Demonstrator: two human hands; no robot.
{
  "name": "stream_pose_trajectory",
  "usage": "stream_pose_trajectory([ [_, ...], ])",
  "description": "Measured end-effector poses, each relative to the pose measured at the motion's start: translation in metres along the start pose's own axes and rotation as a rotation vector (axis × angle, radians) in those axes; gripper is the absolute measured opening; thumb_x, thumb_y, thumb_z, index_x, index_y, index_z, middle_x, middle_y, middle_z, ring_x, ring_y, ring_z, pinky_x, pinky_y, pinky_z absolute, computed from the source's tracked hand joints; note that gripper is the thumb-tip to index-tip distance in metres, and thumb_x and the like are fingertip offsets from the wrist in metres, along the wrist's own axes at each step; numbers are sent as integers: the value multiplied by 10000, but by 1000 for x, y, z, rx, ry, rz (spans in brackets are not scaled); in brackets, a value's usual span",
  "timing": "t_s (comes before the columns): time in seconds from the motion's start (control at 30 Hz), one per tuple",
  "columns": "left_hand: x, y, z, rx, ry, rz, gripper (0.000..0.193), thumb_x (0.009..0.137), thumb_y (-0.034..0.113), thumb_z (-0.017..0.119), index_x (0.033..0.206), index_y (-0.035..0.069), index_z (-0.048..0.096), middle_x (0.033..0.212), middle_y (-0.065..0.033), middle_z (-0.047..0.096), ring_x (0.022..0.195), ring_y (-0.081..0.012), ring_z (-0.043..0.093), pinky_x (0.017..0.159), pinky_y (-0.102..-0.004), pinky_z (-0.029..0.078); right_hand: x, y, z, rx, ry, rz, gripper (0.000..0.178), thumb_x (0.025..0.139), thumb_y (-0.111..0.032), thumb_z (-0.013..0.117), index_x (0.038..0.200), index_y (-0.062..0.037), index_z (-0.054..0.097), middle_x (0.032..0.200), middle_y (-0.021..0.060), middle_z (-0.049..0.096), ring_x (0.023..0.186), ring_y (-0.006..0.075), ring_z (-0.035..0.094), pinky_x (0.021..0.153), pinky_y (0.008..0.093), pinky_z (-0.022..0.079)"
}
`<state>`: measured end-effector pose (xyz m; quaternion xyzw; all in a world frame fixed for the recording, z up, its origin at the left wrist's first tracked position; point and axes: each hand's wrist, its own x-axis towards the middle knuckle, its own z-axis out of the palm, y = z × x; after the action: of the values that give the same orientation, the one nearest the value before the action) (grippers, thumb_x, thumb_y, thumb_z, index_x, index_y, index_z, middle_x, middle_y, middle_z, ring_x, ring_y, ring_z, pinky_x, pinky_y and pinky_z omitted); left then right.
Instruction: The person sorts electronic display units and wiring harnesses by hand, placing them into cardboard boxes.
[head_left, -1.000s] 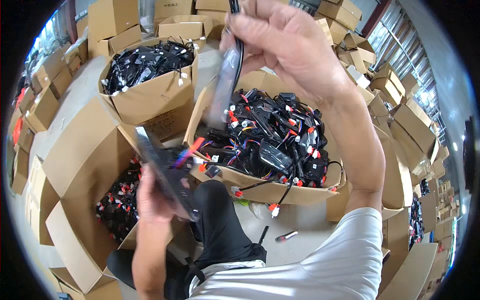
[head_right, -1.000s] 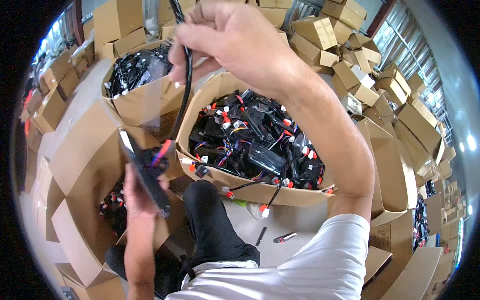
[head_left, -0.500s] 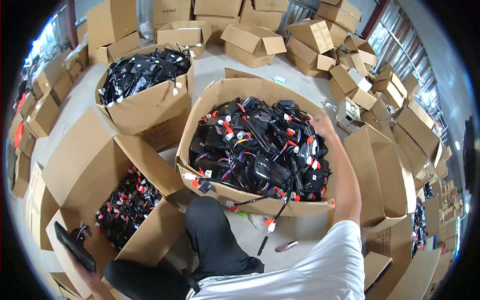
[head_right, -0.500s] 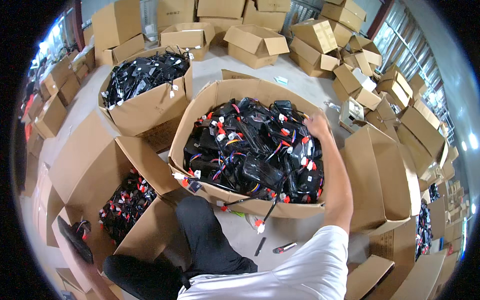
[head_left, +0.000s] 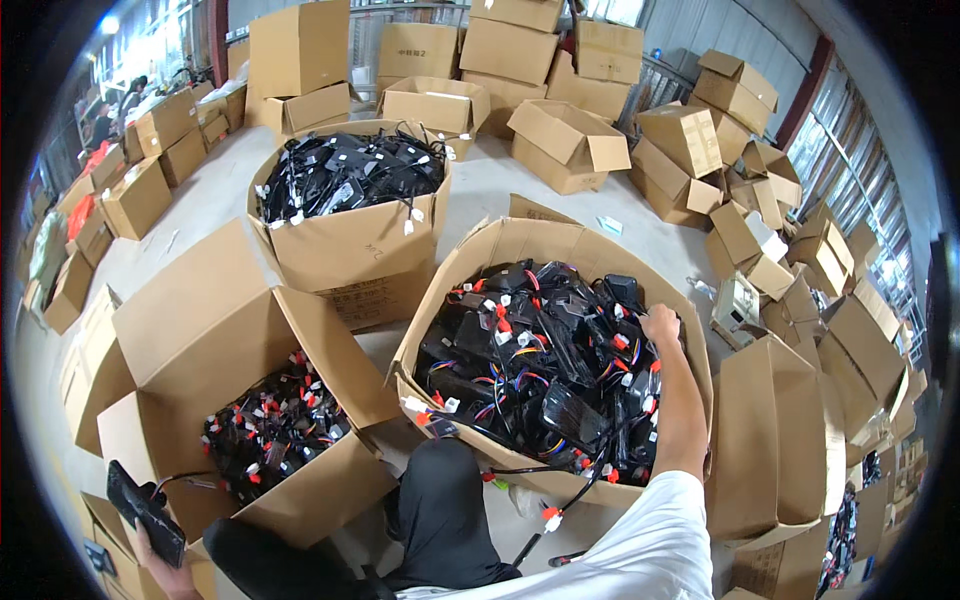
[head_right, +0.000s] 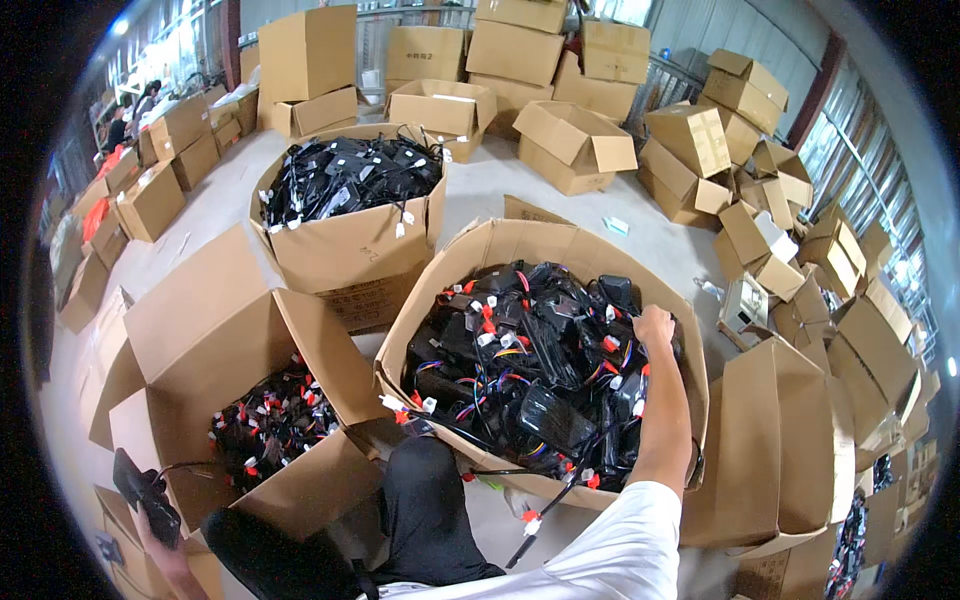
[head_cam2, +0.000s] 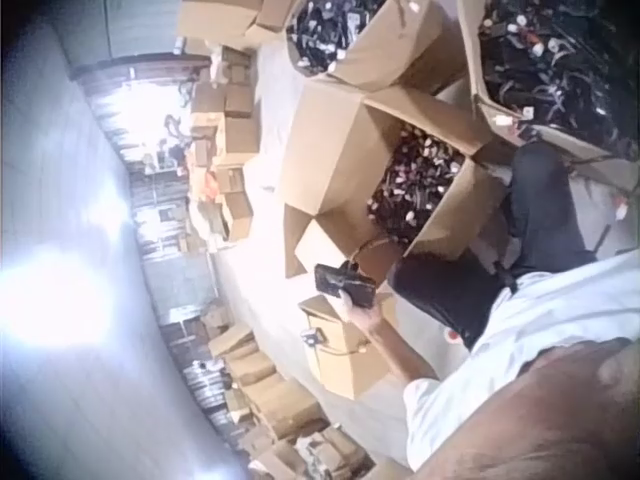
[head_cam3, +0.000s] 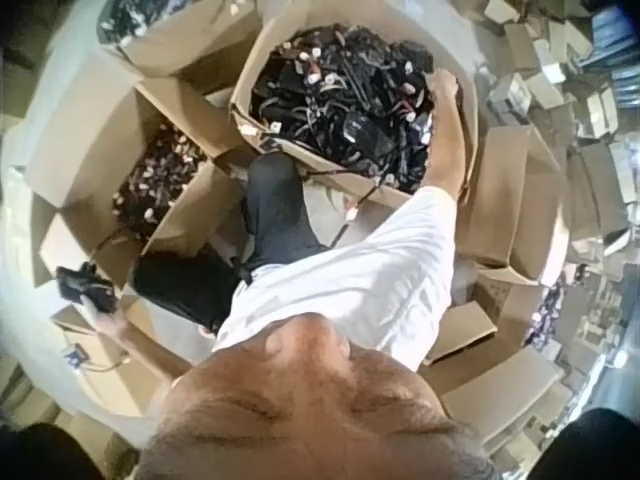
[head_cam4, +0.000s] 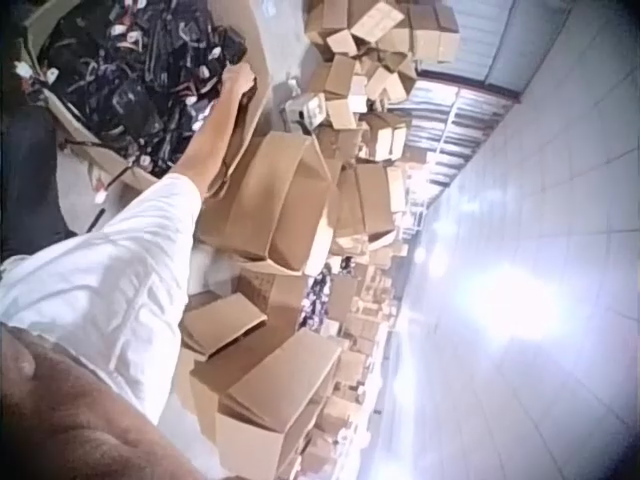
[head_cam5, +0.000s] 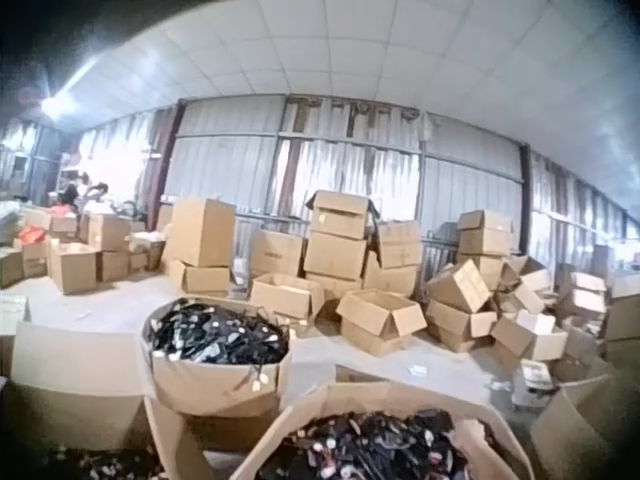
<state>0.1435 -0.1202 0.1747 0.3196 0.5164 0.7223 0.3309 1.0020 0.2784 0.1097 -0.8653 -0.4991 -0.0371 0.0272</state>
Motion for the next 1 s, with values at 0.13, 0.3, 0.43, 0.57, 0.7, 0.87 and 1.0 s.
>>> stream_pose_trajectory([
  [0.13,15,-22,1,-251,81,-207,482,1028,310,550,1401,10,501,1226,-150,663,1048,-217,664,861,-345,566,0,27,-36,221,345,-194,278,891,-312,652,873,-48,740,872,231,697,887,434,663,810,498,524],
  [0.3,24,-28,25,-194,68,-212,469,1029,336,537,1371,17,531,1170,-132,688,970,-214,692,809,-340,580,-35,-50,-145,693,555,-342,313,953,-305,628,908,-3,696,677,166,651,609,260,654,622,399,496],
  [0.43,22,-32,109,-280,-155,-212,437,1009,348,549,1302,23,565,1133,-116,693,944,-219,694,807,-365,582,-105,-118,-264,1187,394,-438,320,975,-283,644,924,27,708,614,26,577,572,89,557,587,280,478],
  [0.57,12,-65,192,-483,-214,-416,380,991,288,575,1272,32,577,1125,-103,686,989,-265,683,899,-442,556,-182,-183,-308,1555,98,-537,346,1008,-304,611,1023,39,654,580,-17,451,506,78,449,542,282,499],
  [0.7,-13,-108,231,-741,-188,-644,352,965,261,644,1270,92,593,1181,-85,675,1070,-269,662,963,-493,529,-273,-267,-303,1848,-132,-726,320,1036,-265,563,1042,46,637,598,-36,382,489,74,410,426,253,410],
  [0.87,-24,-105,254,-875,-320,-868,389,1038,381,510,1291,97,588,1231,-85,665,1141,-264,633,1025,-502,489,-356,-356,-278,2111,-376,-938,308,1054,-272,523,1067,21,615,576,-47,322,447,60,308,375,237,269],
  [1.0,-9,-64,229,-891,-271,-808,563,1060,516,336,1380,97,534,1330,-106,615,1195,-265,608,1047,-490,475,-386,-406,-206,2290,-899,-921,309,1074,-283,473,1052,-3,603,558,-47,302,433,73,266,382,245,205],
])
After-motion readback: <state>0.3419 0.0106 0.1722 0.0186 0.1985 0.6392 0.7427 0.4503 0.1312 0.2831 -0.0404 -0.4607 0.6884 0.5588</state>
